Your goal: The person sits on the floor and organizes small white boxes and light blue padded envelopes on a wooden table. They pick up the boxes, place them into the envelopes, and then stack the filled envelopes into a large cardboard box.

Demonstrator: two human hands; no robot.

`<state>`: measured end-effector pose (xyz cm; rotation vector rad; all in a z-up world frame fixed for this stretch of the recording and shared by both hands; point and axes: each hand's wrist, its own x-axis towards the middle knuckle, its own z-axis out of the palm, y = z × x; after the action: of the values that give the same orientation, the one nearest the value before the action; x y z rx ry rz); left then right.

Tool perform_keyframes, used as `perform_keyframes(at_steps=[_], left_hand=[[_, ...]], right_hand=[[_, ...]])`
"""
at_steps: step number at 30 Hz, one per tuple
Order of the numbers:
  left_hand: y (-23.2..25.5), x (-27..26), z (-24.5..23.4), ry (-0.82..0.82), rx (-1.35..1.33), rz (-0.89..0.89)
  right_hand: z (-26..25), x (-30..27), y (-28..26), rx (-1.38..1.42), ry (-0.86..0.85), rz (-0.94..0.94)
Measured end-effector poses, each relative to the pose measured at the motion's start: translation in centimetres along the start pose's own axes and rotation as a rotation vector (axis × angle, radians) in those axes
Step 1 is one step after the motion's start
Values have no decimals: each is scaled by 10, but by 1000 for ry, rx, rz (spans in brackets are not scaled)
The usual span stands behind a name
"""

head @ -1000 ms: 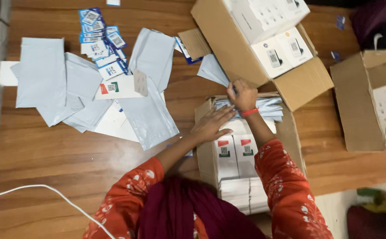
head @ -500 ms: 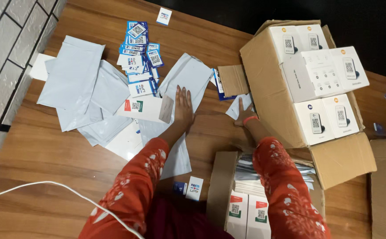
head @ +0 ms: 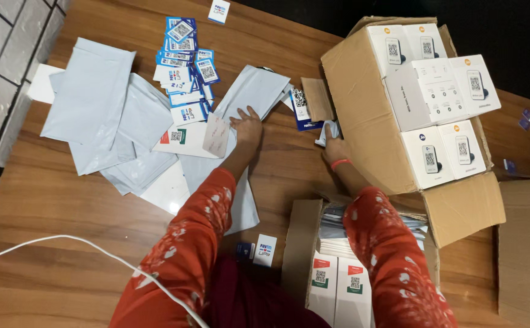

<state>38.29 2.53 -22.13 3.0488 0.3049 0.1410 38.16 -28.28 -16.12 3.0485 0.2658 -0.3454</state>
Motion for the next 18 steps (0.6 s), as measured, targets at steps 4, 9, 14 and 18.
perform_keyframes(at_steps=[4,9,14,18], left_hand=[[-35,15,-83,-148,-470,-22],[-64,-23,-171,151,-1092,108],[-88,-65,-232,223,-1651,340],[-131,-122,-277,141,-1790,204]], right_hand=[[-32,-30,-30,86,167,-54],[-112,-102,-46,356,474,33],[-219,-180,-78,1118,758,-157],[-273,-250,-125,1551,970,-311]])
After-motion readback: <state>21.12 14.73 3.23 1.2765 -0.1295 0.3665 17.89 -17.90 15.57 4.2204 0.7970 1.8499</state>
